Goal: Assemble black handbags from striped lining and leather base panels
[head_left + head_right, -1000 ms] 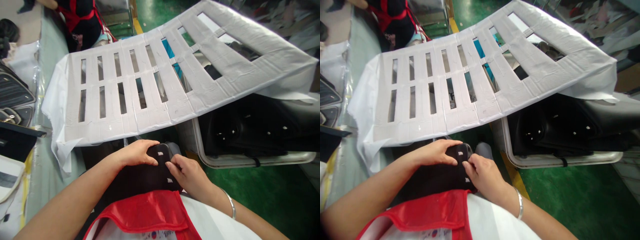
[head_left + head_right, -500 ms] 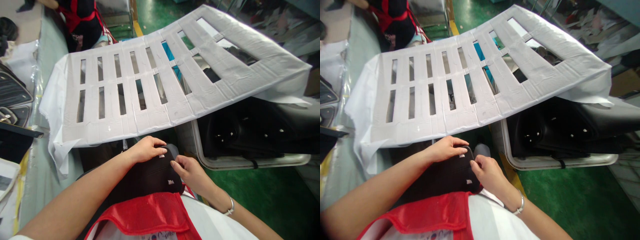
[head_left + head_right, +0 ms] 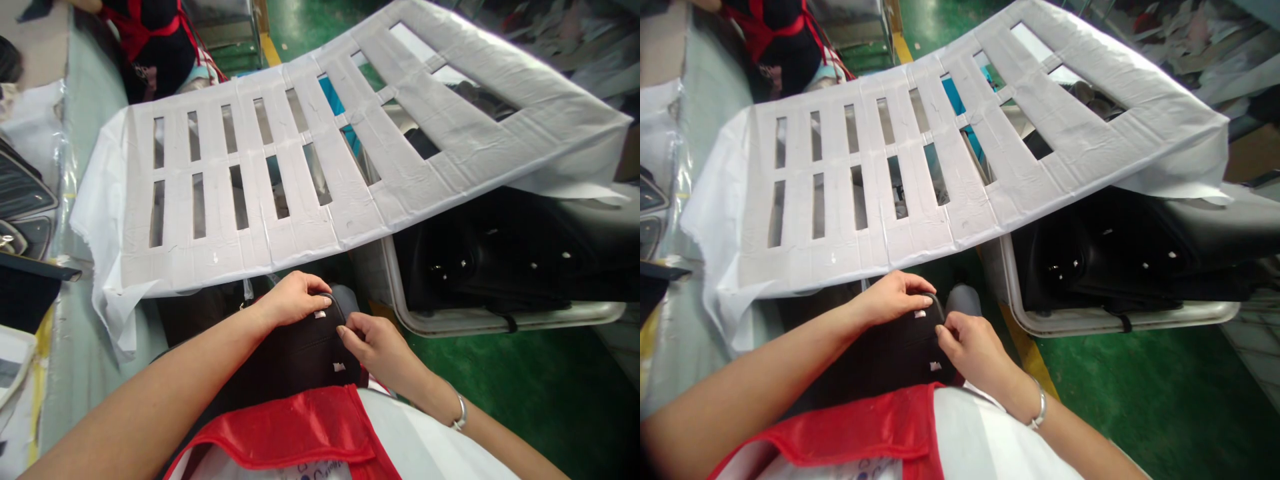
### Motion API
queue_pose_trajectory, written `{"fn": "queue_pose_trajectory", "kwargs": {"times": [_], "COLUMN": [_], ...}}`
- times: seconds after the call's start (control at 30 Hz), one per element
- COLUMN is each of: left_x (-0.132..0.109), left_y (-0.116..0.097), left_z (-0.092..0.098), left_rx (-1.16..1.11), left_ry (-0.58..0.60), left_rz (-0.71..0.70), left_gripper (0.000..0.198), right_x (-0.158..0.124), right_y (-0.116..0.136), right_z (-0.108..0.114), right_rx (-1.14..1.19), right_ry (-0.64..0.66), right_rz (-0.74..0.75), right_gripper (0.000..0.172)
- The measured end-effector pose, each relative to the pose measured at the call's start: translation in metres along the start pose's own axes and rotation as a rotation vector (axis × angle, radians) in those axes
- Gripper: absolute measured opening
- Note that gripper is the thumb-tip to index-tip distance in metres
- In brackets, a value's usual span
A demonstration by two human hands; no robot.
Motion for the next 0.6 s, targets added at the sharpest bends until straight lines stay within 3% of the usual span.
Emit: {"fn": "queue_pose_trajectory", "kwargs": {"times": [0.13,0.23,0.43,0.6], "left_x": [0.001,-0.001,-0.004,-0.007], "left_y": [0.0,0.001,0.001,-0.004], "left_z": [-0.001,-0.001,-0.002,-0.006], "left_rx": [0.105,0.19,0.294,0.289], "left_ry": [-0.022,-0.03,-0.02,0.018], "left_rz": [-0.036,-0.072,-0.103,-0.083], "left_gripper": [0.03,0.031,0.035,0.033], "right_x": [-0.008,-0.022,-0.052,-0.061], "right_y": [-0.004,-0.012,-0.021,-0.018], "right_z": [-0.002,-0.008,-0.023,-0.032], "right_rx": [0.013,0.074,0.283,0.426], "right_ry": [-0.03,0.027,0.107,0.121], "right_rz": [-0.021,-0.037,-0.055,-0.114], "right_gripper": [0.037,0.042,0.03,0.035]}}
Point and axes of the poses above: each hand's wrist, its own x-axis towards the middle knuckle, its own z-axis out of the back of the hand, y = z × x, the point moved 3 cm from there along x, towards the middle knuckle, and after that the axes turned 13 degrees about -x, right-handed, at the moved point
